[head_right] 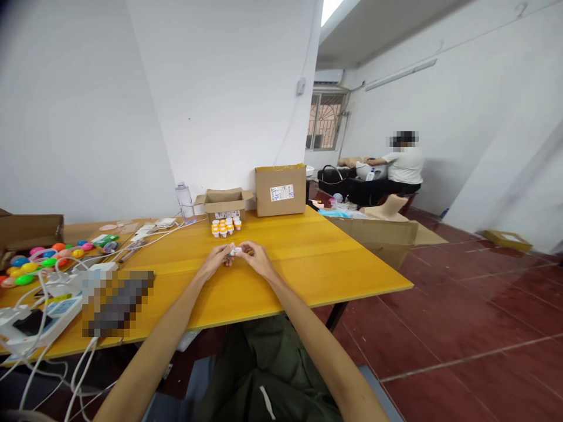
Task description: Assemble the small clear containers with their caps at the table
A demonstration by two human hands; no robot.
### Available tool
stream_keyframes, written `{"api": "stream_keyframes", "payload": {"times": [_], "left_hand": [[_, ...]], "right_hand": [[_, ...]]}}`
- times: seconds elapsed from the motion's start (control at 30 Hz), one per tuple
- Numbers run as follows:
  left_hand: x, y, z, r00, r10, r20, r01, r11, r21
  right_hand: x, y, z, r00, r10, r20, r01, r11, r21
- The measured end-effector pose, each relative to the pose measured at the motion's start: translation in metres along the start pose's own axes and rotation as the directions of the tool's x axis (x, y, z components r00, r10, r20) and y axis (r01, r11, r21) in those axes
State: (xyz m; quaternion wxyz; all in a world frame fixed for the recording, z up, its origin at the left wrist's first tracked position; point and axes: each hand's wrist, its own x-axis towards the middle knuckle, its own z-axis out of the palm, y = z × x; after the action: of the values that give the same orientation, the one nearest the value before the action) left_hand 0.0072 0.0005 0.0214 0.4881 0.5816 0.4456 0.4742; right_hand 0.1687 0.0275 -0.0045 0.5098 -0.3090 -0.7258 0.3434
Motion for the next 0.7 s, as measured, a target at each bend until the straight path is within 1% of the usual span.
{"api": "stream_keyframes", "payload": {"times": [0.13,0.33,0.5,0.7], "left_hand": [[0.0004,-0.0003,0.0002,1.0,-0.009,-0.003,0.009,1.0,0.025],[0.0004,0.0002,0.0014,1.0,-0.016,-0.013,0.017,0.999,0.042],[-0.001,0.0004,0.0014,1.0,0.007,0.002,-0.007,0.999,0.046],[0.0012,-0.0032,-0.0001,1.0,0.0,-0.006,0.0,0.998,0.056]], "right_hand": [[-0.0003,-0.0014,-0.0008,0.999,-0.043,0.012,0.044,0.998,-0.037],[-0.0012,-0.0047,-0.0007,0.996,-0.088,-0.001,0.088,0.994,-0.059],[-0.0012,-0.0054,-0.0007,0.997,-0.072,0.004,0.072,0.995,-0.063],[-0.0012,-0.0052,0.0005,1.0,-0.03,0.0,0.03,0.999,-0.028]]}}
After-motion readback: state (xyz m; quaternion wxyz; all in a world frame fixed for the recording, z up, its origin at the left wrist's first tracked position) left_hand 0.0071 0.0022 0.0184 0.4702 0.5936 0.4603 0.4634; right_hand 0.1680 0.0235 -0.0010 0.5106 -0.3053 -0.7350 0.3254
